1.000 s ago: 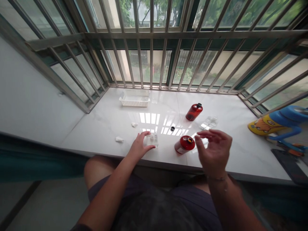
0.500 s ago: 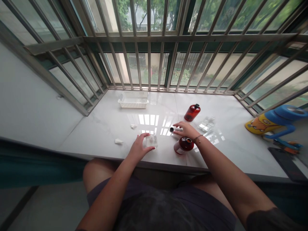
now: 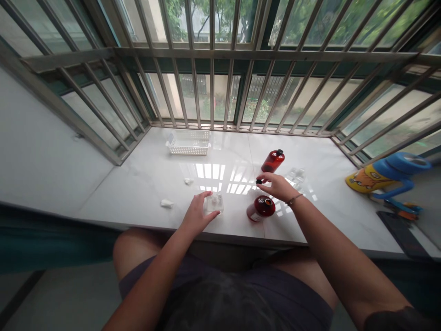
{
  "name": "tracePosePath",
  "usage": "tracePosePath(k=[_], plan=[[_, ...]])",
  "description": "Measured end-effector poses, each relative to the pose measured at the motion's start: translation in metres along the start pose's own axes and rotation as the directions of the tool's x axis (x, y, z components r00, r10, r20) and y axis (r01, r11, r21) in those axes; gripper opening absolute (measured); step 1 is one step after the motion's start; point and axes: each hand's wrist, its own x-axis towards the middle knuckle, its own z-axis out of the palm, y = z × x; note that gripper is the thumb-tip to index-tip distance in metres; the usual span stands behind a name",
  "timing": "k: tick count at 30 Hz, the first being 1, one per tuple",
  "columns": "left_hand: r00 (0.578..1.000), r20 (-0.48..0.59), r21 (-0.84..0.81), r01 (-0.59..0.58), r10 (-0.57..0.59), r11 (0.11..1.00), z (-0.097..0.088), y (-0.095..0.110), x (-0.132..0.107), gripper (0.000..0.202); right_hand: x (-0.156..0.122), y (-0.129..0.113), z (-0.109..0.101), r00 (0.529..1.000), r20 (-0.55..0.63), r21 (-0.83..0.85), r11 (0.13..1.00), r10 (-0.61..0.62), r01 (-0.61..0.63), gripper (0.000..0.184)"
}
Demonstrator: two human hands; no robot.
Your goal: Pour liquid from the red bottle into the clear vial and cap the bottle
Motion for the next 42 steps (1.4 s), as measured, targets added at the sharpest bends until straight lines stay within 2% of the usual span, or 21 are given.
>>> tracePosePath(k=[2, 4, 6, 8, 11, 12, 14, 16, 18, 21, 24, 28, 35, 42], plan=[[0.998, -0.041, 0.018, -0.04, 0.041, 0.999, -0.001, 0.004, -0.005, 0.077, -0.014, 0.002, -0.021, 1.0, -0.015, -0.011, 1.0, 0.002, -0.002, 0.026], [0.983, -0.153, 0.067, -0.095, 0.104, 0.993, -0.003, 0.012, -0.013, 0.08, -0.029, -0.001, -0.042, 1.0, -0.009, -0.018, 1.0, -0.005, 0.005, 0.027], [0.938, -0.295, 0.127, -0.152, 0.183, 0.98, -0.005, 0.026, -0.022, 0.064, -0.042, -0.009, -0.059, 0.999, 0.035, -0.033, 0.999, -0.033, 0.034, 0.026], [0.902, -0.347, 0.142, -0.223, 0.259, 0.964, -0.003, 0.044, -0.03, 0.04, -0.054, -0.021, -0.071, 0.994, 0.087, -0.069, 0.995, -0.061, 0.067, 0.027], [0.932, -0.205, 0.039, -0.298, 0.299, 0.954, 0.012, 0.073, -0.03, 0.031, -0.067, -0.046, -0.08, 0.991, 0.11, -0.119, 0.989, -0.072, 0.085, 0.037], [0.945, -0.15, -0.018, -0.296, 0.29, 0.955, 0.021, 0.081, -0.026, 0.036, -0.069, -0.054, -0.082, 0.991, 0.107, -0.124, 0.988, -0.075, 0.089, 0.039], [0.961, -0.049, -0.141, -0.277, 0.273, 0.95, 0.042, 0.092, -0.013, 0.062, -0.072, -0.07, -0.082, 0.99, 0.103, -0.129, 0.986, -0.095, 0.108, 0.042], [0.974, 0.059, -0.233, -0.198, 0.217, 0.952, 0.066, 0.097, 0.004, 0.095, -0.072, -0.082, -0.081, 0.987, 0.107, -0.149, 0.979, -0.121, 0.136, 0.043], [0.977, 0.181, -0.279, -0.062, 0.116, 0.958, 0.086, 0.099, 0.021, 0.116, -0.07, -0.089, -0.079, 0.985, 0.11, -0.197, 0.969, -0.129, 0.149, 0.046], [0.954, 0.295, -0.353, 0.05, 0.061, 0.934, 0.105, 0.102, 0.038, 0.116, -0.067, -0.095, -0.076, 0.987, 0.113, -0.267, 0.954, -0.114, 0.141, 0.046], [0.952, 0.288, -0.431, 0.03, 0.107, 0.902, 0.112, 0.106, 0.042, 0.099, -0.067, -0.103, -0.074, 0.988, 0.108, -0.275, 0.951, -0.113, 0.139, 0.04], [0.959, 0.262, -0.474, 0.029, 0.109, 0.88, 0.115, 0.105, 0.034, 0.083, -0.068, -0.115, -0.071, 0.985, 0.116, -0.217, 0.965, -0.124, 0.147, 0.036], [0.961, 0.236, -0.437, -0.028, 0.144, 0.899, 0.117, 0.094, 0.024, 0.081, -0.072, -0.12, -0.058, 0.986, 0.119, -0.102, 0.986, -0.118, 0.13, 0.033], [0.968, 0.197, -0.405, -0.063, 0.154, 0.912, 0.115, 0.092, 0.018, 0.079, -0.09, -0.121, -0.041, 1.0, -0.004, 0.016, 1.0, -0.011, 0.011, 0.027]])
